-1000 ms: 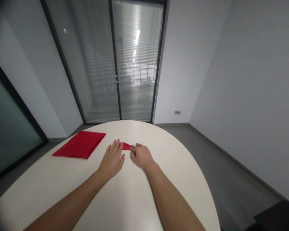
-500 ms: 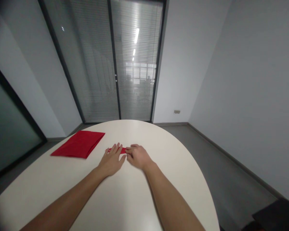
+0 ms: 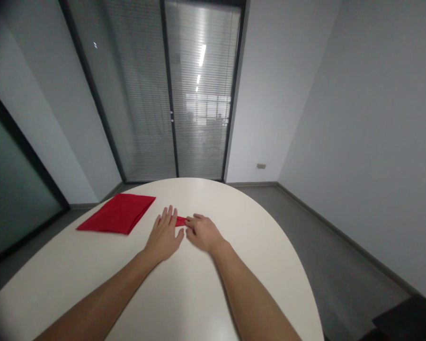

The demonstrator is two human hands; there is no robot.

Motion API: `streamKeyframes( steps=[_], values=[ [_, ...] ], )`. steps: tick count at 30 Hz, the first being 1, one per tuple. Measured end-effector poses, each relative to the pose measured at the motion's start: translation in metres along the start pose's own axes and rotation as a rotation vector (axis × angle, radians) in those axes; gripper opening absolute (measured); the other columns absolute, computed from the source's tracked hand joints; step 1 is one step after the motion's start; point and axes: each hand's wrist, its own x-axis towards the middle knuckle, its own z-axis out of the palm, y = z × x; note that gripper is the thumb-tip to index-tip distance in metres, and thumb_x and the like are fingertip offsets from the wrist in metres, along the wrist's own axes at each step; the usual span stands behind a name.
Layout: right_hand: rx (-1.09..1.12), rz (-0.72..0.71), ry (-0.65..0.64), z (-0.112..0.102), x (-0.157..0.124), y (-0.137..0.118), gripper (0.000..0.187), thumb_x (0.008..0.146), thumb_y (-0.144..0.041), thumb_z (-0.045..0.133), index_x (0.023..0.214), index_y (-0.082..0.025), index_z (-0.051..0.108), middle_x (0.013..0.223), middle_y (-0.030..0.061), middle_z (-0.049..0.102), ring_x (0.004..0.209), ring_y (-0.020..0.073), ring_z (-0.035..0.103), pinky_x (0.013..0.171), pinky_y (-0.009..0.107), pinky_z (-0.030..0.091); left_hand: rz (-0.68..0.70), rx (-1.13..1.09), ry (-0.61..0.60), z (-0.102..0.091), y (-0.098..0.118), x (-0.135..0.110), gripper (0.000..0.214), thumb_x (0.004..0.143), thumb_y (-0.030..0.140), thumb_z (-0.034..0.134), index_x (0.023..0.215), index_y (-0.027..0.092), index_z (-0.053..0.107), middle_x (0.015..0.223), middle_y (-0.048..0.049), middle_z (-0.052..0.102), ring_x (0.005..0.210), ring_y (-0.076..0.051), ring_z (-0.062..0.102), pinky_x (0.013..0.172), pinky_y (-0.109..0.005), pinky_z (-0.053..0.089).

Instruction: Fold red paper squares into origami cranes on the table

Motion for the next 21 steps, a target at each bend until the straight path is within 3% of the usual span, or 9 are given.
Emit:
streamKeyframes(
  steps=[2, 4, 8, 12, 17, 21],
  values=[
    [0.014, 0.028, -0.026, -0.001, -0.001, -0.001, 0.036, 0.095, -0.019, 0.047, 0.126, -0.016, 0.066, 0.129, 0.0097, 0.069, 0.124, 0.0234, 0.059, 0.115, 0.04, 0.036, 0.132, -0.046, -0.048, 0.001, -0.003, 0.001, 0.064, 0.096, 0.033, 0.041, 0.153, 0.007, 0.033, 0.163, -0.0173, 0.025, 0.152, -0.031, 0.024, 0.121, -0.046, 0.026],
    [0.011, 0.085, -0.052, -0.002, -0.002, -0.003, 0.041, 0.096, -0.022, 0.046, 0.135, -0.017, 0.06, 0.135, 0.0103, 0.065, 0.131, 0.026, 0.054, 0.115, 0.045, 0.036, 0.168, -0.064, -0.108, 0.003, -0.006, 0.002, 0.057, 0.098, 0.032, 0.038, 0.151, 0.01, 0.039, 0.161, -0.0151, 0.033, 0.149, -0.03, 0.03, 0.12, -0.047, 0.029],
    [-0.026, 0.185, -0.102, -0.002, -0.003, -0.008, 0.047, 0.101, -0.03, 0.039, 0.144, -0.018, 0.051, 0.148, 0.0112, 0.054, 0.142, 0.0289, 0.042, 0.119, 0.053, 0.027, 0.127, -0.032, -0.116, 0.007, -0.006, 0.003, 0.054, 0.099, 0.033, 0.037, 0.149, 0.012, 0.044, 0.159, -0.0131, 0.037, 0.148, -0.031, 0.033, 0.12, -0.049, 0.029],
    [-0.049, 0.216, -0.131, 0.0, -0.002, -0.014, 0.054, 0.103, -0.031, 0.031, 0.151, -0.01, 0.041, 0.157, 0.0166, 0.04, 0.149, 0.0266, 0.03, 0.123, 0.051, 0.016, 0.138, -0.007, -0.126, 0.006, -0.005, 0.004, 0.055, 0.098, 0.028, 0.037, 0.15, 0.011, 0.042, 0.16, -0.0123, 0.036, 0.149, -0.03, 0.031, 0.121, -0.049, 0.028],
    [-0.01, 0.279, -0.239, 0.006, 0.002, -0.018, 0.062, 0.105, -0.037, 0.02, 0.154, -0.001, 0.03, 0.161, 0.0204, 0.027, 0.152, 0.0285, 0.023, 0.123, 0.049, 0.02, 0.129, -0.013, -0.162, 0.003, -0.005, 0.005, 0.055, 0.1, 0.026, 0.032, 0.151, 0.008, 0.039, 0.16, -0.0127, 0.033, 0.15, -0.029, 0.029, 0.121, -0.049, 0.028],
    [-0.035, 0.349, -0.254, 0.007, 0.003, -0.019, 0.065, 0.104, -0.04, 0.022, 0.154, 0.002, 0.029, 0.161, 0.0222, 0.022, 0.152, 0.031, 0.019, 0.123, 0.049, 0.019, 0.109, -0.011, -0.15, 0.004, -0.005, 0.005, 0.055, 0.1, 0.028, 0.033, 0.151, 0.007, 0.039, 0.16, -0.0144, 0.034, 0.149, -0.03, 0.03, 0.12, -0.05, 0.029]
  ],
)
